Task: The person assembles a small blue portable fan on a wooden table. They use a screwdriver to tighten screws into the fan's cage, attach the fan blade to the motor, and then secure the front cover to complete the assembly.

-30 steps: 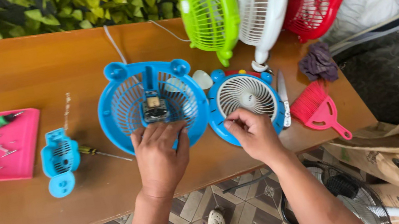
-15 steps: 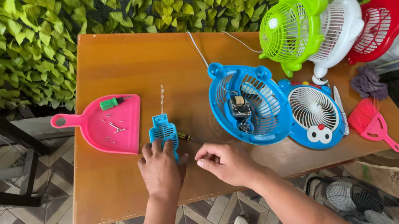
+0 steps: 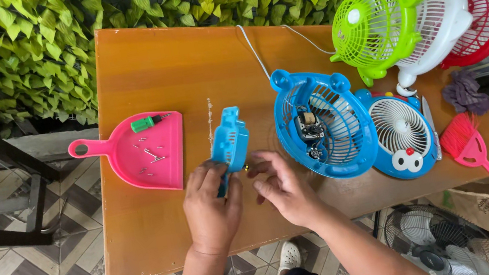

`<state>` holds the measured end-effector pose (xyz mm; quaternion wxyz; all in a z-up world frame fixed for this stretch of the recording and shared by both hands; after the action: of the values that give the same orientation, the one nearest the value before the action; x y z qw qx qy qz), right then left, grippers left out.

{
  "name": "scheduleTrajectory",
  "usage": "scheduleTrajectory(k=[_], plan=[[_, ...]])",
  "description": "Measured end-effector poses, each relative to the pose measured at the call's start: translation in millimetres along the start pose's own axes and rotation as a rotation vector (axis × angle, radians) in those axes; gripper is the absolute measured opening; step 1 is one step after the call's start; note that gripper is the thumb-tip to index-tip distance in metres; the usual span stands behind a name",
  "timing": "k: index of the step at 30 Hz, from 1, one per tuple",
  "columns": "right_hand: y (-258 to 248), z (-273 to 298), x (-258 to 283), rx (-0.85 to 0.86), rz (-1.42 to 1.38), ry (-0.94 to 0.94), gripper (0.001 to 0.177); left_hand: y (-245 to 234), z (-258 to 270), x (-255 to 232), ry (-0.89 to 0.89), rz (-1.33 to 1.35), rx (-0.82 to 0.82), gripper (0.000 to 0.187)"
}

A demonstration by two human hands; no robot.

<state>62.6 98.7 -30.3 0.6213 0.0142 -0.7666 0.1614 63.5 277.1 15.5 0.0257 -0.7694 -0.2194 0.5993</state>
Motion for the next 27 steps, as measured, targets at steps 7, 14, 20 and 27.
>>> scheduleTrajectory(k=[7, 14, 20, 27], plan=[[-70.1, -17.7, 47.8, -0.076, -0.203, -0.206, 0.076, 55.9, -10.4, -54.6, -0.12, 0.324, 0.105, 0.012], [-209.3, -35.9, 25.2, -0.151, -0.088, -0.122, 0.068, 172.1, -12.4, -60.0, -0.549, 0.626, 0.277, 0.024], [-255.8, -34.6, -14.2, -0.098, -0.101, -0.058, 0.063, 239.4, 6.0, -49.0, -0.949, 0.96, 0.42, 0.033], [-262.1, -38.3, -17.2, -0.072, -0.136, 0.027, 0.077, 255.9, 12.4, -53.3, -0.97, 0.885, 0.51, 0.037]])
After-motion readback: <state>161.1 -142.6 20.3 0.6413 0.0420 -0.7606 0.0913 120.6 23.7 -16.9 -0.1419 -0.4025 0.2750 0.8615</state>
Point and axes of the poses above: each hand's wrist, its own z-axis away from the middle knuckle, its own y-axis out of the palm, x = y × z, the point moved 7 cm from there along -z, towards the middle knuckle, and after that the axes turned 15 degrees about -y, right-handed, at the moved point
